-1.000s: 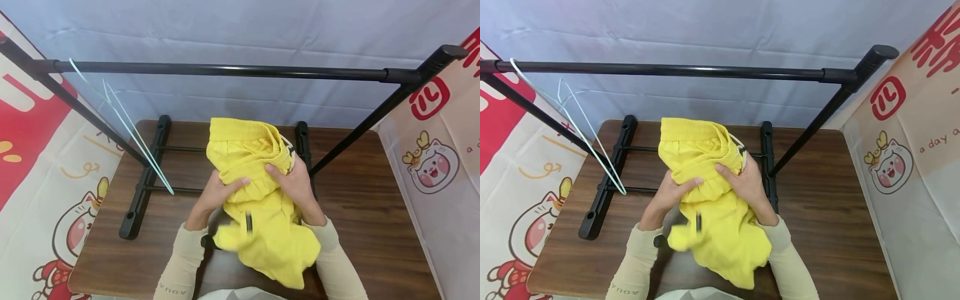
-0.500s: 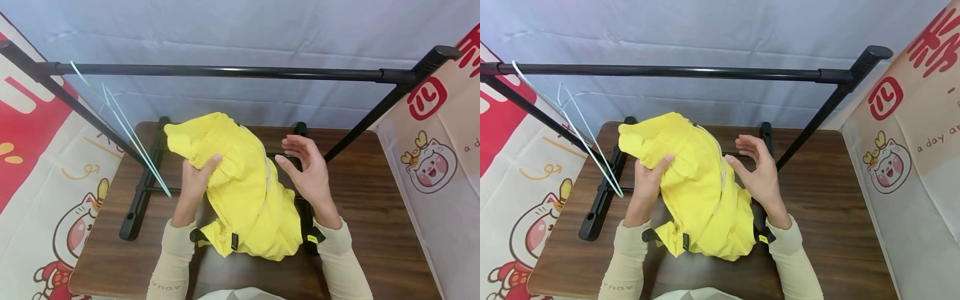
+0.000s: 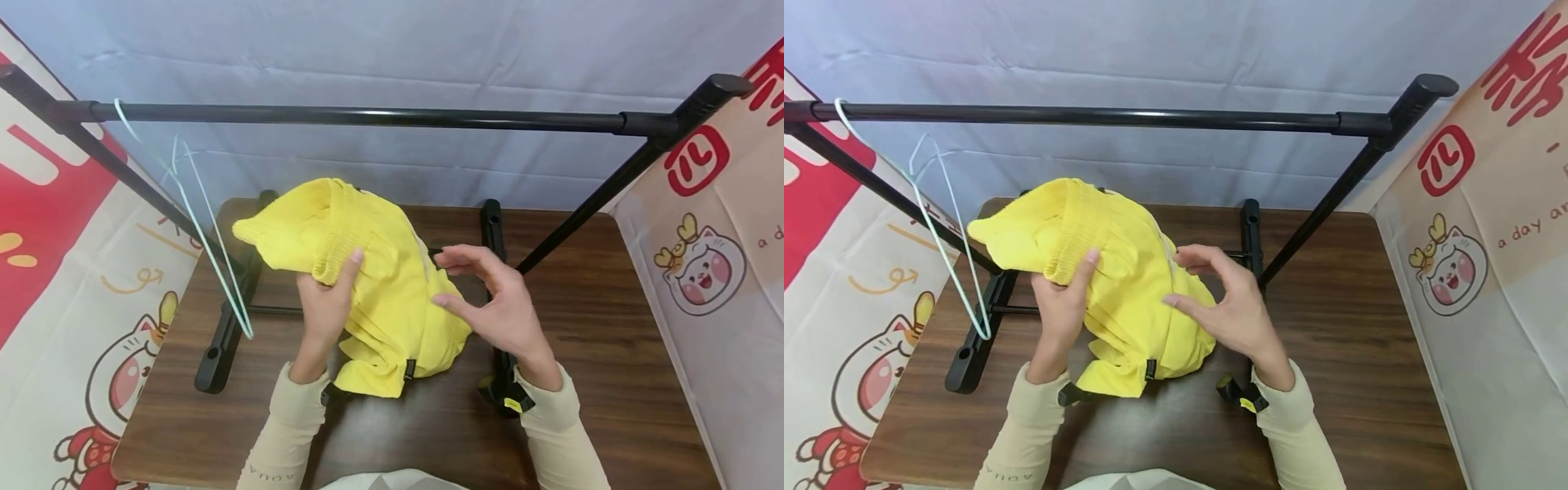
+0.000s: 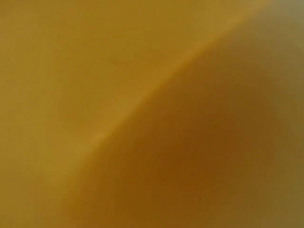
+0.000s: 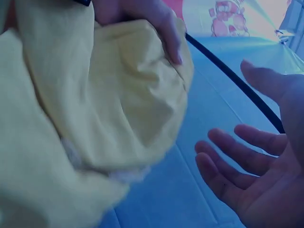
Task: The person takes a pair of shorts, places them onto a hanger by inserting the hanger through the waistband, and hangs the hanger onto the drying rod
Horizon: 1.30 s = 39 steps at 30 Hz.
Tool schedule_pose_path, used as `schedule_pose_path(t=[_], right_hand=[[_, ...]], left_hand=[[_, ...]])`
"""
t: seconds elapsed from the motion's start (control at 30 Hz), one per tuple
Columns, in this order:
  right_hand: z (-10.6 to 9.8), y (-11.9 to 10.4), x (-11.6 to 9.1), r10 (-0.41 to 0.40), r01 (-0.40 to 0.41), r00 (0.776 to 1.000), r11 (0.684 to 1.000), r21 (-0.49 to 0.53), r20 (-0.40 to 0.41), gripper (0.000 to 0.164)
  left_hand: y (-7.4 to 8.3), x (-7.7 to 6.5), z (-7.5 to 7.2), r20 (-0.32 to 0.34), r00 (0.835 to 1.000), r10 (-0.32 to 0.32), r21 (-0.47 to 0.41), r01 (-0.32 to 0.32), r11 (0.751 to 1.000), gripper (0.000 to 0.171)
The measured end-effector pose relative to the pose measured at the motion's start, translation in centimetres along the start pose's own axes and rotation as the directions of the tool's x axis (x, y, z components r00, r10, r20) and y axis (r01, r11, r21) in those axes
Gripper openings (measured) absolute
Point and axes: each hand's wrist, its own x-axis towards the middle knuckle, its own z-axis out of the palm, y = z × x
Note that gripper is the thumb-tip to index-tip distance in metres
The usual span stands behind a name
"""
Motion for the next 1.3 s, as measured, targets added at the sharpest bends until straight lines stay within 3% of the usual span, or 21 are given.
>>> schedule_pose_path(t=[0.13, 0.3, 0.37, 0.43, 0.53, 0.63, 0.77, 0.93, 1.03, 1.13, 1.3], right_hand=[[1.9, -0.4, -0.1, 0.098, -0.086, 0.986, 0.992, -0.095, 0.132, 0.102], [3.9, -0.3, -0.5, 0.317, -0.271, 0.930, 0.933, -0.235, 0.185, 0.132], [4.6, 0.0, -0.6, 0.345, -0.296, 0.922, 0.921, -0.253, 0.177, 0.137], [5.1, 0.5, -0.7, 0.334, -0.285, 0.928, 0.922, -0.261, 0.166, 0.137], [5.5, 1.2, -0.8, 0.287, -0.247, 0.948, 0.935, -0.255, 0.134, 0.119], [5.4, 2.1, -0.8, 0.243, -0.217, 0.964, 0.955, -0.200, 0.112, 0.090], [4.5, 2.9, -0.9, 0.246, -0.239, 0.966, 0.967, -0.085, 0.082, 0.068], [2.1, 3.5, -1.3, 0.304, -0.304, 0.950, 0.953, 0.000, -0.069, 0.050], [0.3, 3.6, -1.3, 0.285, -0.291, 0.944, 0.957, -0.009, -0.168, 0.045], [-1.5, 3.5, -1.3, 0.234, -0.245, 0.946, 0.969, -0.024, -0.226, 0.045], [-3.6, 3.1, -1.2, 0.181, -0.197, 0.950, 0.980, -0.037, -0.255, 0.043]], left_hand=[[-0.3, -1.4, 1.2, 0.139, 0.990, -0.023, -0.018, 0.026, 0.999, 0.036], [-1.2, -3.1, 1.6, 0.333, 0.941, -0.057, 0.022, 0.052, 0.998, 0.045], [-1.7, -3.5, 1.5, 0.388, 0.920, -0.047, 0.035, 0.036, 0.999, 0.052], [-2.0, -3.9, 1.4, 0.429, 0.903, -0.038, 0.028, 0.029, 0.999, 0.063], [-2.3, -4.2, 1.3, 0.463, 0.886, -0.020, -0.024, 0.035, 0.999, 0.067], [-2.3, -4.1, 1.4, 0.472, 0.881, -0.030, -0.067, 0.069, 0.995, 0.057], [-2.2, -3.9, 0.9, 0.439, 0.897, -0.058, -0.056, 0.092, 0.994, 0.040], [-2.0, -3.5, -1.5, 0.322, 0.934, -0.158, -0.011, 0.171, 0.985, 0.022], [-2.0, -2.7, -3.4, 0.257, 0.940, -0.224, 0.069, 0.213, 0.975, 0.012], [-2.2, -1.8, -5.2, 0.231, 0.937, -0.260, 0.156, 0.229, 0.961, 0.011], [-2.0, -0.9, -7.2, 0.238, 0.921, -0.308, 0.222, 0.257, 0.941, 0.017]])
